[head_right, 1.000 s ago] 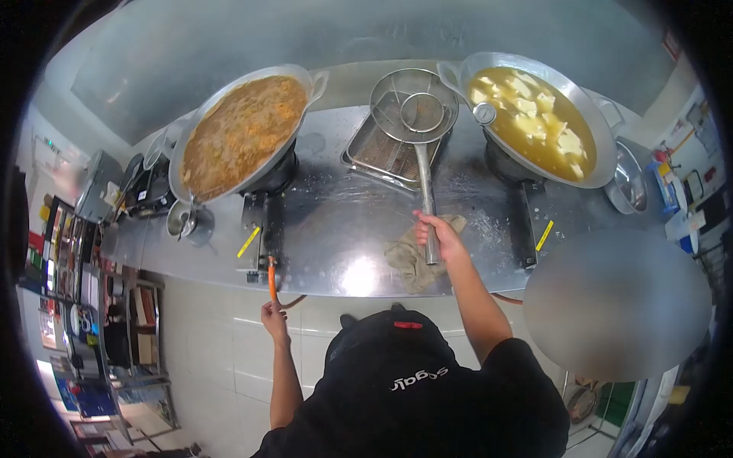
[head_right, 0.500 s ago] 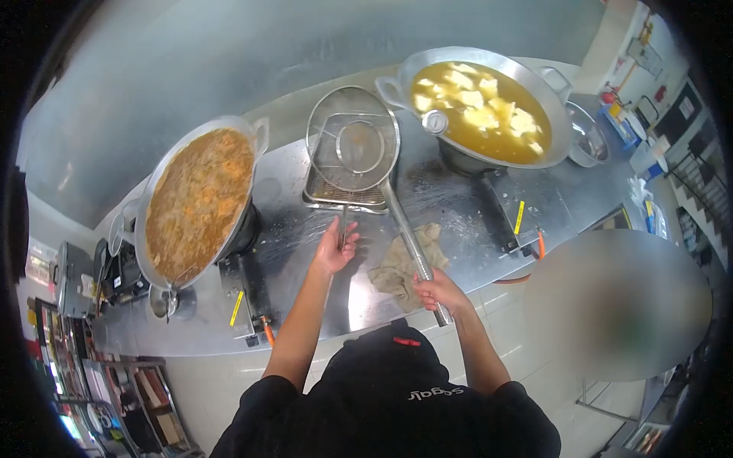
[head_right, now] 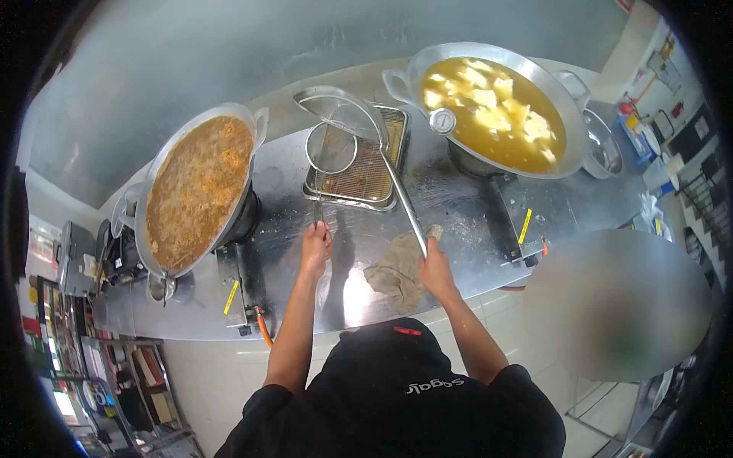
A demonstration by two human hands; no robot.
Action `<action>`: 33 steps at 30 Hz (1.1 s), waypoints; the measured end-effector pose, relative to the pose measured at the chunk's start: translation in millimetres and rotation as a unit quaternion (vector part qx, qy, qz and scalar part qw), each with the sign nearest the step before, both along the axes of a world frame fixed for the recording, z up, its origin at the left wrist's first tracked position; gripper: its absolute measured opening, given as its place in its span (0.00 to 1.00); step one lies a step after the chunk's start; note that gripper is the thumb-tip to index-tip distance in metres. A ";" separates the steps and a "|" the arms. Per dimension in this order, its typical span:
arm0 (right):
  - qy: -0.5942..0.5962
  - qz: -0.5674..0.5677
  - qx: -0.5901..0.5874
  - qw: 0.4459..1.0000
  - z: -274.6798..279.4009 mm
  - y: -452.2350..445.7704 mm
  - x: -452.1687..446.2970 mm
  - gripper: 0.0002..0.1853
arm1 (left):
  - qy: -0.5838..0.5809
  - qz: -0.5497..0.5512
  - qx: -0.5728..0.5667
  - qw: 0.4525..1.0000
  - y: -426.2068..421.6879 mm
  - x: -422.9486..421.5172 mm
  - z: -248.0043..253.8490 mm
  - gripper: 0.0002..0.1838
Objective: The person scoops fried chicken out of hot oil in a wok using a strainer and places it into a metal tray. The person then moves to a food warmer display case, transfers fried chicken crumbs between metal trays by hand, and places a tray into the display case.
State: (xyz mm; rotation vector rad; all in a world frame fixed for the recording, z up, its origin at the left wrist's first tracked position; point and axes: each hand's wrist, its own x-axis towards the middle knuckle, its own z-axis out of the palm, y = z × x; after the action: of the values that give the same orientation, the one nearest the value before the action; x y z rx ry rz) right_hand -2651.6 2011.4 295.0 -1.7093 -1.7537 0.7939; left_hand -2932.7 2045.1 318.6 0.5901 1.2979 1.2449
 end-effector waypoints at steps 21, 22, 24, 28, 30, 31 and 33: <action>0.162 0.013 0.078 0.984 102.7 -1.3 -66.8 0.17 | 0.135 -0.014 -0.011 0.991 -27.0 16.9 -8.2 0.27; 0.186 0.021 0.053 0.981 117.0 -7.3 -76.6 0.18 | 0.161 -0.041 0.008 0.986 -50.7 12.4 -7.6 0.27; 0.210 0.033 0.025 0.977 134.9 -17.0 -99.0 0.18 | 0.193 -0.125 0.023 0.973 -100.1 -10.5 -19.0 0.24; 0.214 0.073 0.048 0.973 155.1 -20.1 -150.6 0.17 | 0.152 -0.162 0.001 0.975 -222.0 -69.5 -48.5 0.15; 0.230 0.100 0.054 0.966 163.3 -26.3 -182.4 0.16 | 0.184 -0.138 -0.090 0.969 -282.3 -108.9 -78.9 0.12; 0.242 0.118 0.054 0.962 170.0 -29.3 -194.6 0.16 | 0.239 -0.098 0.014 0.966 -311.1 -127.7 -112.6 0.10; 0.225 0.124 -0.005 0.966 203.8 -39.3 -216.0 0.18 | 0.239 -0.093 -0.064 0.964 -359.1 -164.7 -132.1 0.11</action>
State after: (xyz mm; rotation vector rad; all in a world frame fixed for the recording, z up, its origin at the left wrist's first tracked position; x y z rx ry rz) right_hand -2867.6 1972.1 498.8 -1.2007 -1.6529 1.1953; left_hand -3097.5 1686.0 186.5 0.9347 1.6641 0.8819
